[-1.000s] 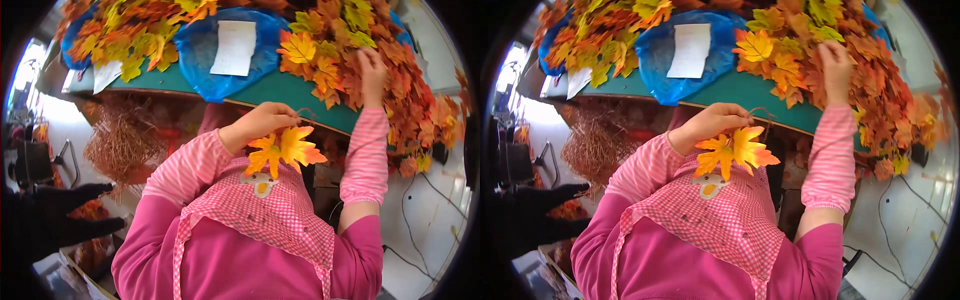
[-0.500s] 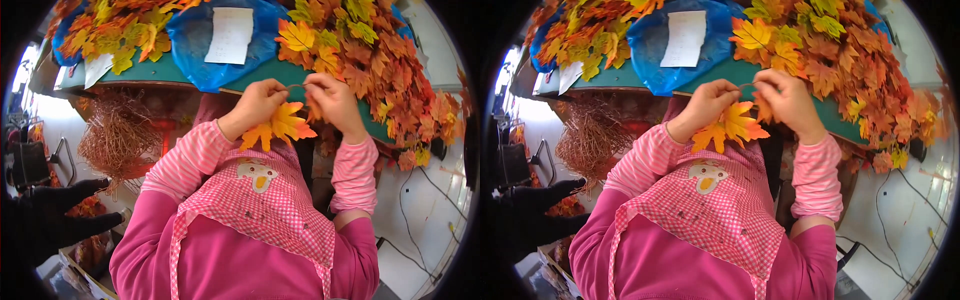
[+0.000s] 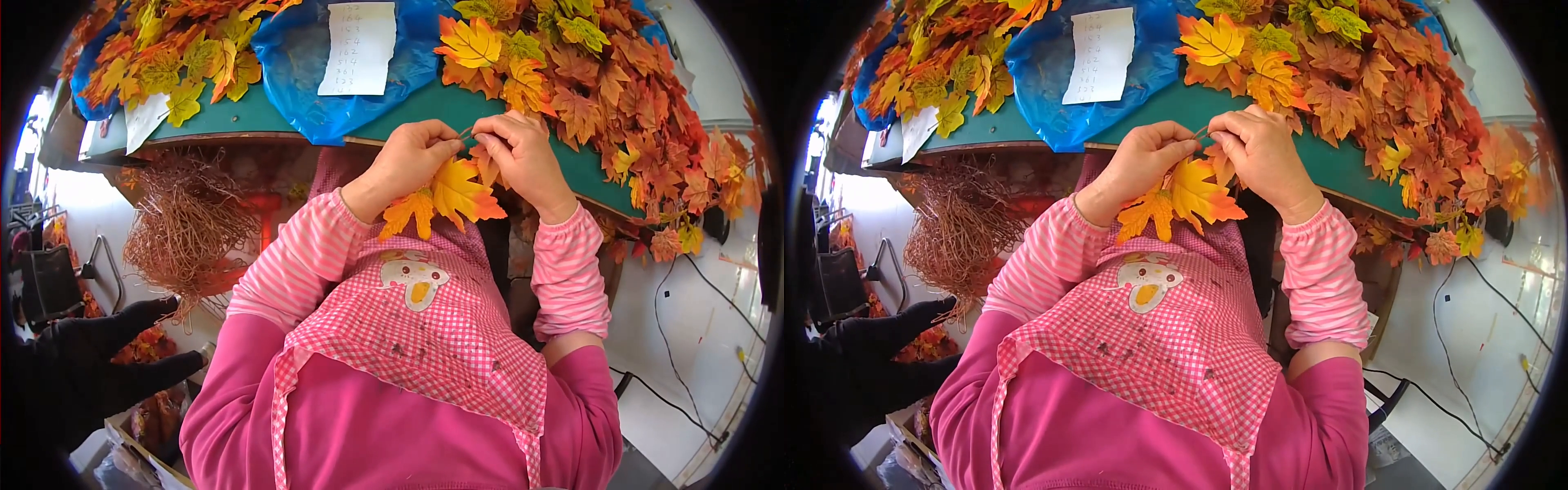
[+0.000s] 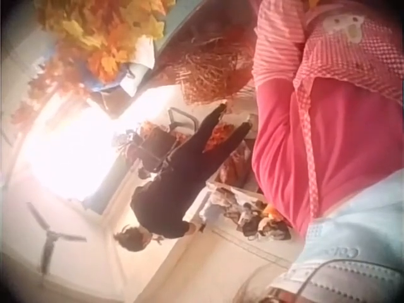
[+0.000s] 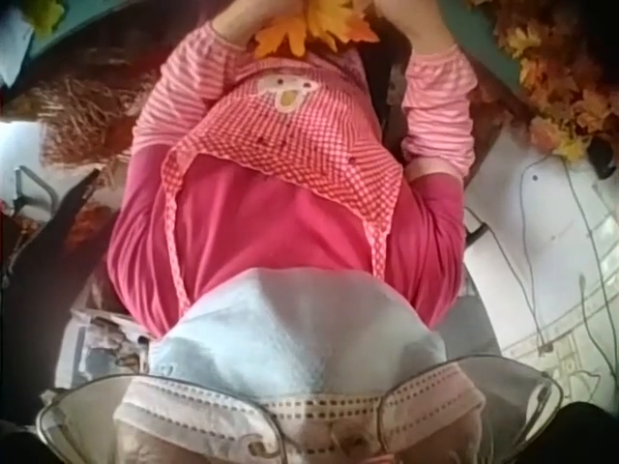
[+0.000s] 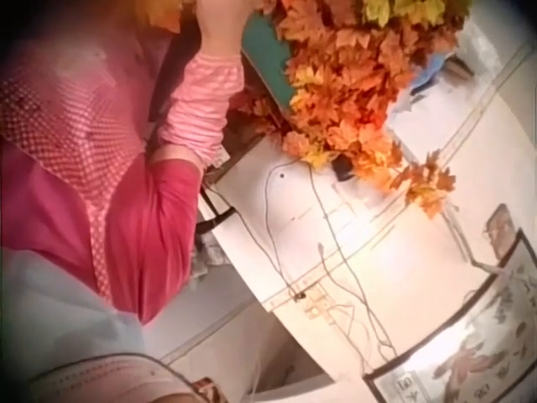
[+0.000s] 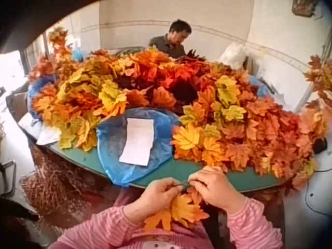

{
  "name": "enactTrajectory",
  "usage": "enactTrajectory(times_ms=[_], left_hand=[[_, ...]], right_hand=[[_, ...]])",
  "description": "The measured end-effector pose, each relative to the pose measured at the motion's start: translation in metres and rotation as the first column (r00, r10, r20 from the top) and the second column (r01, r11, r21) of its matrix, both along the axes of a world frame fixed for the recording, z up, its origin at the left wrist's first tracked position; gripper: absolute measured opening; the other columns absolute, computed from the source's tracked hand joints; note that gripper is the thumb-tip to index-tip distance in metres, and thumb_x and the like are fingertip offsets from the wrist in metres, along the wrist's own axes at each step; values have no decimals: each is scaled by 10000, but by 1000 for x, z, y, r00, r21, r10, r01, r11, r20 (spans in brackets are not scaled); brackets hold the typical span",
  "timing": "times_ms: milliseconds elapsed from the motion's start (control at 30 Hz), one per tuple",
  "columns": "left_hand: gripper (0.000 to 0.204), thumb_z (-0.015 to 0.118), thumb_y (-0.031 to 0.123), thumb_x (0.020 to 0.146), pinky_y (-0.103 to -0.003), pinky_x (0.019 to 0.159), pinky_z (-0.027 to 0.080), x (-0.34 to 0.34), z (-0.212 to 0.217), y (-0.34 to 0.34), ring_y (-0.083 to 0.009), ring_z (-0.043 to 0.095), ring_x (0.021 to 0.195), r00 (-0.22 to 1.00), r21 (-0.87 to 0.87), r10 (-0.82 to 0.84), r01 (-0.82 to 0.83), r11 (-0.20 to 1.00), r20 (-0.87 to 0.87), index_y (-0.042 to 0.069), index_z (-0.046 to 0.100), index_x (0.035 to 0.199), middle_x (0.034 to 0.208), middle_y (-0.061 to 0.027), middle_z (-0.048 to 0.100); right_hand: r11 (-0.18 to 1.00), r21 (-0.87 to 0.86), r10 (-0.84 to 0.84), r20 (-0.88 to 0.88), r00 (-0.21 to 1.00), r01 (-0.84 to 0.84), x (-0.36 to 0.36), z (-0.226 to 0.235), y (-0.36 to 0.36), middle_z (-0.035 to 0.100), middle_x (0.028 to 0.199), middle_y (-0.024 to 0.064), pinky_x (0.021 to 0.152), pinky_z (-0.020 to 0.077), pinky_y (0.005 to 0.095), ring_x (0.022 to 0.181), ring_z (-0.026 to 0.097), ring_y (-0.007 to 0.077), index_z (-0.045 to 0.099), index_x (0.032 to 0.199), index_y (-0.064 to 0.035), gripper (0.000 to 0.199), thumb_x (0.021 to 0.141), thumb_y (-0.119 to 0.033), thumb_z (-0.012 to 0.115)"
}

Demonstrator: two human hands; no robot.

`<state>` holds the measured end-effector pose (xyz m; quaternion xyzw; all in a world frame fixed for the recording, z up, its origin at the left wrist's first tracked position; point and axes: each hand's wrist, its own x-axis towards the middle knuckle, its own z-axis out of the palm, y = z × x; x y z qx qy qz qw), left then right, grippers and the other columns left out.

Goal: Assembling artificial maple leaves onto plastic stems to create decorative branches.

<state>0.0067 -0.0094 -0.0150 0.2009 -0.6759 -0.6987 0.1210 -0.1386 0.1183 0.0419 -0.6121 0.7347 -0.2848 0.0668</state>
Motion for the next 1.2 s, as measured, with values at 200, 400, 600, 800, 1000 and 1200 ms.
enactTrajectory(times_ms=[200, 400, 600, 800, 1000, 1200], left_hand=[[153, 587, 125, 942, -209, 452, 382, 1, -1, -1, -48, 481, 500, 999, -1, -32, 32, 999, 12, -16, 637, 972, 705, 3, 590], [120, 603, 103, 925, -205, 519, 425, 1, -3, -2, -49, 539, 623, 998, -38, -54, 53, 998, -15, -8, 635, 959, 760, -4, 616], [153, 582, 132, 944, -210, 546, 441, 5, -3, -4, -58, 546, 636, 999, -86, -34, 34, 996, 6, -8, 637, 967, 782, -2, 619], [202, 557, 168, 968, -219, 690, 490, 5, -5, 1, -67, 585, 767, 996, 163, 14, 1, 987, -87, -12, 645, 992, 866, -21, 647], [182, 577, 159, 955, -218, 719, 491, 16, -1, -1, -61, 586, 796, 995, 270, -58, 78, 960, -80, 2, 655, 1005, 884, -4, 648], [179, 621, 146, 919, -210, 708, 482, 25, 9, -6, -48, 572, 782, 991, 264, -118, 129, 956, -55, -1, 655, 1016, 876, 5, 652]], right_hand=[[997, 60, 38, 171, 985, -49, -3, 2, 1, 599, 807, 65, 709, 460, 297, 766, 586, 197, 630, 933, -39, 84, 850, -40, 617], [995, 38, 81, 185, 979, -89, 5, -2, -5, 578, 835, 65, 670, 474, 276, 733, 593, 170, 621, 946, -17, 108, 841, 7, 615], [997, -76, 18, 191, 981, -4, 19, -15, -7, 569, 823, 87, 666, 470, 295, 745, 585, 216, 620, 939, -17, 105, 836, 0, 629], [952, -306, -82, -175, 981, 25, 40, -24, -4, 559, 801, 74, 725, 450, 358, 805, 543, 272, 579, 911, -44, 74, 851, -58, 620], [980, -200, -25, -23, 999, 20, 39, -7, 13, 614, 901, 104, 741, 478, 333, 839, 586, 265, 613, 948, -14, 98, 865, -65, 622], [982, -58, -90, 696, 712, 181, 16, -3, 23, 637, 1065, 59, 839, 451, 275, 931, 579, 124, 623, 1023, -18, 450, 1007, -426, 433]])
